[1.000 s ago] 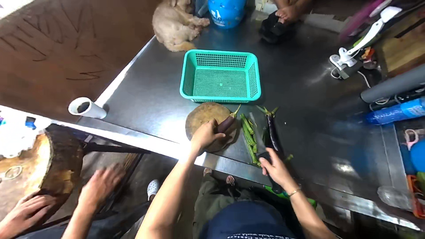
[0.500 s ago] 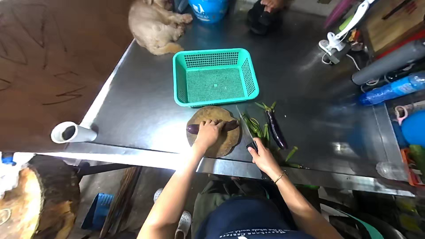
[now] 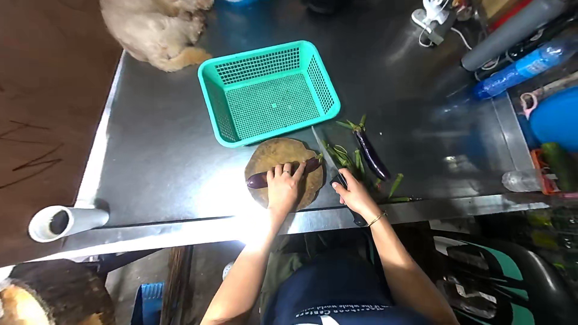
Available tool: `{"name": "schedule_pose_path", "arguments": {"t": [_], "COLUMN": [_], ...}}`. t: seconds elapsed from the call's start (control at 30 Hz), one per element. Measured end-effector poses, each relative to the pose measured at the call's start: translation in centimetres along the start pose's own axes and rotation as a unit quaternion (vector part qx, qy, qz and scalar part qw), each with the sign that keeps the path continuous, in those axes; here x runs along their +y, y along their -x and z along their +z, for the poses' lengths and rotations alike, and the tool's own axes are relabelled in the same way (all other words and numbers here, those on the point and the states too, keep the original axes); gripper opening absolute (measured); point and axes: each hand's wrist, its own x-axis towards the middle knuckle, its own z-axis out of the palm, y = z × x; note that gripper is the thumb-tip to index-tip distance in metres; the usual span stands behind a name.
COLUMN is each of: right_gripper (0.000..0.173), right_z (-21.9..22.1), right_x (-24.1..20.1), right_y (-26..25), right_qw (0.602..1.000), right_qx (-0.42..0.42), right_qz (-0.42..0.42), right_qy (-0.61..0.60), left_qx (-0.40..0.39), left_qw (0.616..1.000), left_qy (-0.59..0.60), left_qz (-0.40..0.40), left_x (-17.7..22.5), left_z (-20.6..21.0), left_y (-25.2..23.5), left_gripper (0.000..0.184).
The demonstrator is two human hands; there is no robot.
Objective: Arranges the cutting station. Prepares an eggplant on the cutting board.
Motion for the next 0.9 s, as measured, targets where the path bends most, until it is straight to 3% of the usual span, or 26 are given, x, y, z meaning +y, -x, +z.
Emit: {"name": "schedule_pose_path", "arguments": {"t": [0.27, 0.4, 0.57, 0.9], "right_gripper": [0.05, 0.051, 0.049, 0.054], "right_z": [1.3, 0.7, -0.3, -1.3], "right_x": [0.0, -0.2, -0.8, 0.9], "right_y": [0.7, 0.6, 0.6, 3.8], "right_qw": [0.997, 0.992, 0.985, 0.965], "right_qx": [-0.012, -0.034, -0.053, -0.061], "right_qz": [0.006, 0.006, -0.004, -0.051], "right_qy": [0.082, 0.118, 0.161, 0.249], "left_qx": [0.025, -0.073, -0.216, -0.23], "left_qw": [1.0, 0.997, 0.963, 0.953], "left_qy": [-0.006, 0.021, -0.049, -0.028], "left_qz": [0.003, -0.014, -0.154, -0.197], "left_x": [0.3, -0.5, -1.4, 3.2], "left_z": [0.6, -1.7, -5.6, -4.7], "left_y": [0.4, -0.5, -1.1, 0.0], "left_gripper": [0.033, 0.042, 0.039, 0.04]}}
